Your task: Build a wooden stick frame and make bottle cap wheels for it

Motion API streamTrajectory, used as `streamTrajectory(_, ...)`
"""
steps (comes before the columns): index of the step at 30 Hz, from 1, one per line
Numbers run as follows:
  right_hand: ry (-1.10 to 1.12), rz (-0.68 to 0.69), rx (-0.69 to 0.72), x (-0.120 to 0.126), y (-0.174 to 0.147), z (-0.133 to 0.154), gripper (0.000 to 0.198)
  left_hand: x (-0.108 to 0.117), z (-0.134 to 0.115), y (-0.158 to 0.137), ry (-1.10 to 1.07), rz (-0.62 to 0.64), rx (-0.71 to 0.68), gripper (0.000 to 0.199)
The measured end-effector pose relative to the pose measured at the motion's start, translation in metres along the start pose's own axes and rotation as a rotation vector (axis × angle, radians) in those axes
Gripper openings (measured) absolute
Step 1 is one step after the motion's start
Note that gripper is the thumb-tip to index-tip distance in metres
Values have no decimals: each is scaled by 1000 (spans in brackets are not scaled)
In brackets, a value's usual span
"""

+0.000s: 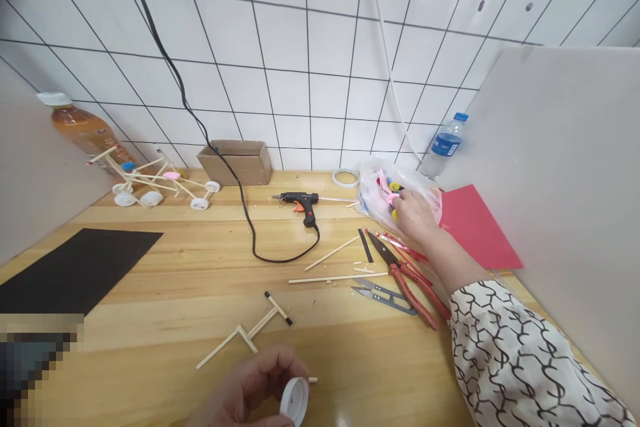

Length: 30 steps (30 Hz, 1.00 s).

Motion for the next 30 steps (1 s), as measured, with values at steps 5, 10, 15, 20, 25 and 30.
streamTrajectory(5,-52,60,25,-5,-1,0,33,1,-2,-2,17,-12,15,32)
streamTrajectory(10,-20,94,-80,-9,0,-13,32,1,-2,-2,18,-17,23,32)
streamTrajectory(15,83,135,-169,-15,2,-20,31,0,-1,-1,16,-2,20,33)
streamTrajectory(20,187,109,-283,-20,-2,-21,31,0,-2,-3,15,-9,28,32)
streamTrajectory(25,343,32,-356,-25,-7,-18,32,-1,-3,-4,14,-9,20,33)
streamTrajectory(30,627,6,-471,-33,-11,-31,32,-2,-5,-4,11,-3,13,35)
Point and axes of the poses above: each hand's wrist, its own y-axis towards the middle knuckle, its own x-axis out of the back of the hand, z = x × y, the point moved 7 cm from there along y, towards the middle knuckle, and after that the axes turned 6 degrees about y, right-handed, at the moved point
